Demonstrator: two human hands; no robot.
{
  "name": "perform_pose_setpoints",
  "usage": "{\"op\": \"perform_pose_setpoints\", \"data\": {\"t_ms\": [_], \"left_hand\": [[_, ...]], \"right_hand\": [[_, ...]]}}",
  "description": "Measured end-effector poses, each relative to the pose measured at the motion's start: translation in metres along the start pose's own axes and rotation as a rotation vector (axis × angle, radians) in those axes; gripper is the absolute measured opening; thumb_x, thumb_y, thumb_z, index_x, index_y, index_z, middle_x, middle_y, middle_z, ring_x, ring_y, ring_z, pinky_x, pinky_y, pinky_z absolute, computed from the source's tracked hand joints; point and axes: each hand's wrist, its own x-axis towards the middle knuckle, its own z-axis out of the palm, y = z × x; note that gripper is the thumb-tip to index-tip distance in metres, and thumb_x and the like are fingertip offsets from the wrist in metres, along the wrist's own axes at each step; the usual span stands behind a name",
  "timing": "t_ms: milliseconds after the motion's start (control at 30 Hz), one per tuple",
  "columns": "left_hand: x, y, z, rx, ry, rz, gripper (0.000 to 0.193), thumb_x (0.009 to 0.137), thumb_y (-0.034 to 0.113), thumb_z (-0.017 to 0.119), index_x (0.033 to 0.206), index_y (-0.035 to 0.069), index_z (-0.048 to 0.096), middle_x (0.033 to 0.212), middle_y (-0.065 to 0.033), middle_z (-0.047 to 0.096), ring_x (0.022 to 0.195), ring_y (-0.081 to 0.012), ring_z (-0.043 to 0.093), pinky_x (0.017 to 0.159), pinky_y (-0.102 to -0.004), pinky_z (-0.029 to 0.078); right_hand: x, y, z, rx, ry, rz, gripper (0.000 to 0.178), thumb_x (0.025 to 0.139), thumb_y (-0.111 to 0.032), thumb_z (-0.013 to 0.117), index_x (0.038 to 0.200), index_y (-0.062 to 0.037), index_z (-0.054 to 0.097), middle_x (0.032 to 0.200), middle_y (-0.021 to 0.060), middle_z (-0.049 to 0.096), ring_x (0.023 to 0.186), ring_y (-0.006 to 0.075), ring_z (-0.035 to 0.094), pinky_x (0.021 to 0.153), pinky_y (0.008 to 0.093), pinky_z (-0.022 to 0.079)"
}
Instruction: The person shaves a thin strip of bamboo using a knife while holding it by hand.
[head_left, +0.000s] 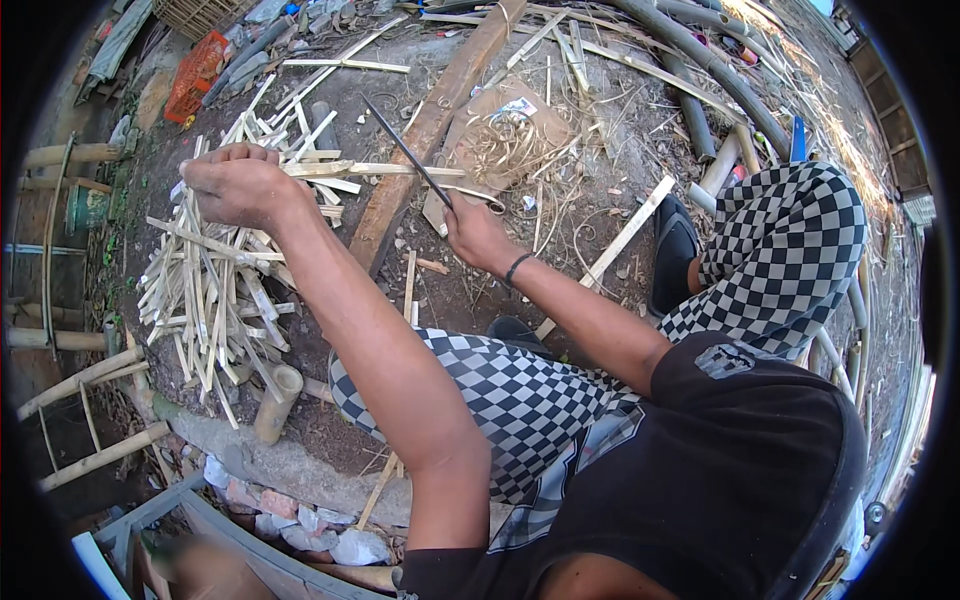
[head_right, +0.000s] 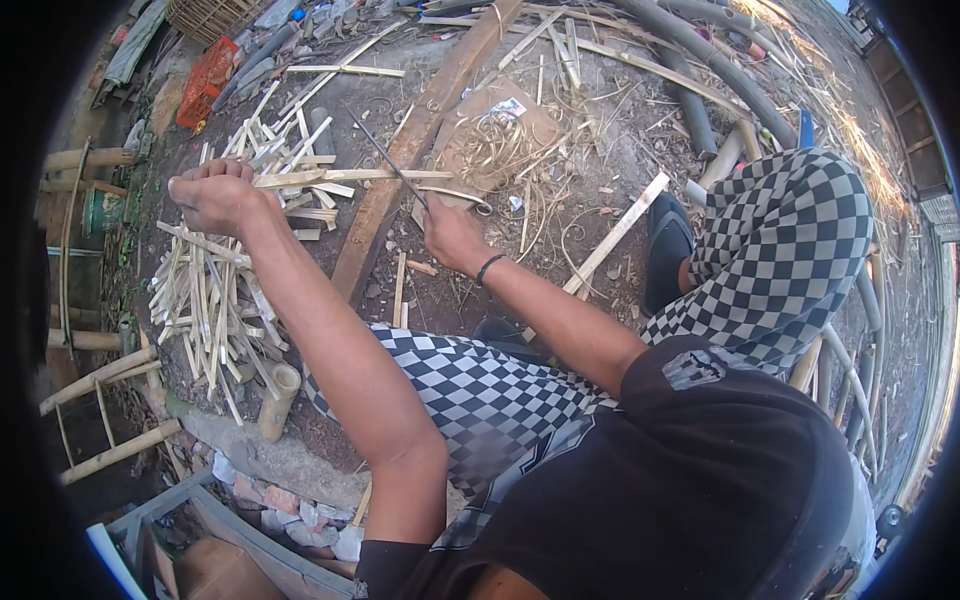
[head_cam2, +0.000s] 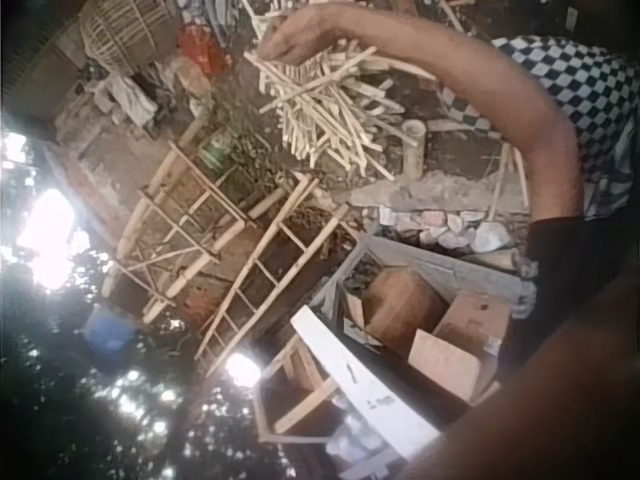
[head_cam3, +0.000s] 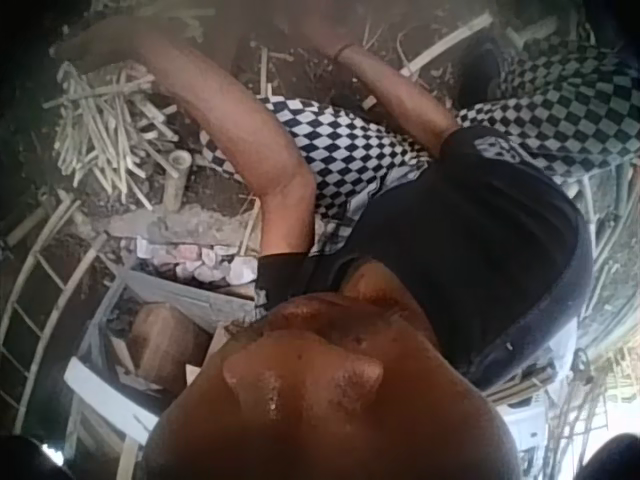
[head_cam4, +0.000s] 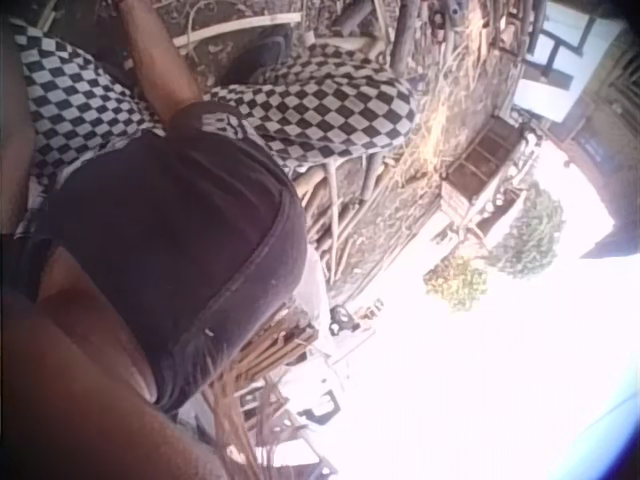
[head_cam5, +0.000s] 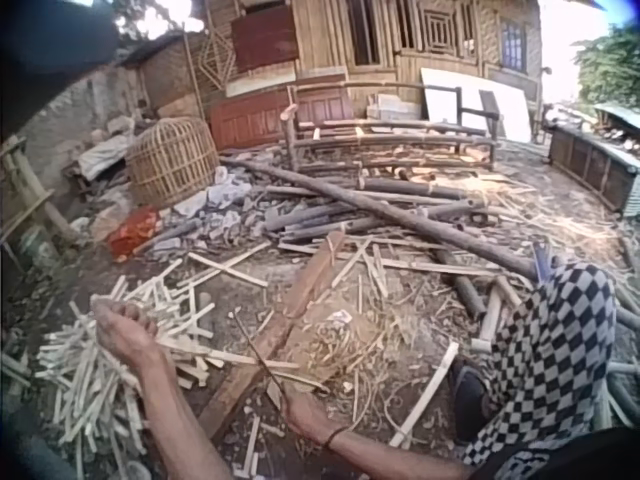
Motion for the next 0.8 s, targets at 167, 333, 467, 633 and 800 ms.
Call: {"op": "perform_pose_setpoints", "data": {"t_ms": [167, 333, 467, 633, 800], "left_hand": [[-0.009, -0.002, 0.020, 0.008, 0.007, -0.029, 0.046, 0.097, 0.032, 0.032, 0.060, 0.006, 0.040, 0.052, -0.0060, 0.041, 0.044, -0.0161, 0.038, 0.041, -0.0317, 0.034], [-0.006, 0.008, 0.004, 0.011, 0.049, 0.034, 0.028, 0.090, 0.025, 0.035, 0.067, 0.008, 0.033, 0.056, -0.0036, 0.036, 0.045, -0.0126, 0.029, 0.041, -0.0295, 0.019], [-0.017, 0.010, 0.029, -0.069, 0.030, -0.010, 0.028, 0.090, 0.025, 0.036, 0.067, 0.008, 0.033, 0.056, -0.0031, 0.037, 0.044, -0.0122, 0.030, 0.041, -0.0290, 0.019], [-0.008, 0.005, 0.007, 0.032, 0.015, 0.008, 0.041, 0.094, 0.028, 0.033, 0.058, 0.009, 0.035, 0.051, -0.0044, 0.038, 0.042, -0.0138, 0.033, 0.039, -0.0301, 0.024], [-0.005, 0.001, 0.010, -0.050, -0.030, -0.066, 0.042, 0.099, 0.038, 0.033, 0.067, 0.011, 0.034, 0.058, 0.0002, 0.033, 0.047, -0.0111, 0.027, 0.044, -0.0286, 0.023]], "right_hand": [[0.034, 0.108, 0.031, 0.036, 0.118, 0.372, 0.026, 0.089, -0.013, 0.048, 0.109, 0.0042, 0.053, 0.094, 0.0340, 0.064, 0.095, 0.0495, 0.063, 0.085, 0.0551, 0.050], [-0.001, 0.046, 0.024, 0.019, -0.056, 0.191, 0.027, 0.091, -0.015, 0.048, 0.107, 0.0055, 0.054, 0.097, 0.0353, 0.063, 0.096, 0.0497, 0.062, 0.085, 0.0547, 0.049], [0.018, 0.111, 0.024, -0.016, 0.066, 0.221, 0.025, 0.094, -0.016, 0.047, 0.106, 0.0048, 0.054, 0.093, 0.0344, 0.063, 0.092, 0.0514, 0.061, 0.083, 0.0553, 0.049], [0.012, 0.063, 0.014, 0.008, -0.061, 0.166, 0.026, 0.091, -0.015, 0.049, 0.106, 0.0051, 0.056, 0.097, 0.0340, 0.064, 0.098, 0.0490, 0.063, 0.088, 0.0538, 0.049], [0.009, 0.116, 0.023, -0.105, -0.034, 0.325, 0.029, 0.092, -0.018, 0.051, 0.107, 0.0052, 0.057, 0.101, 0.0327, 0.065, 0.099, 0.0474, 0.063, 0.089, 0.0532, 0.050]]}}
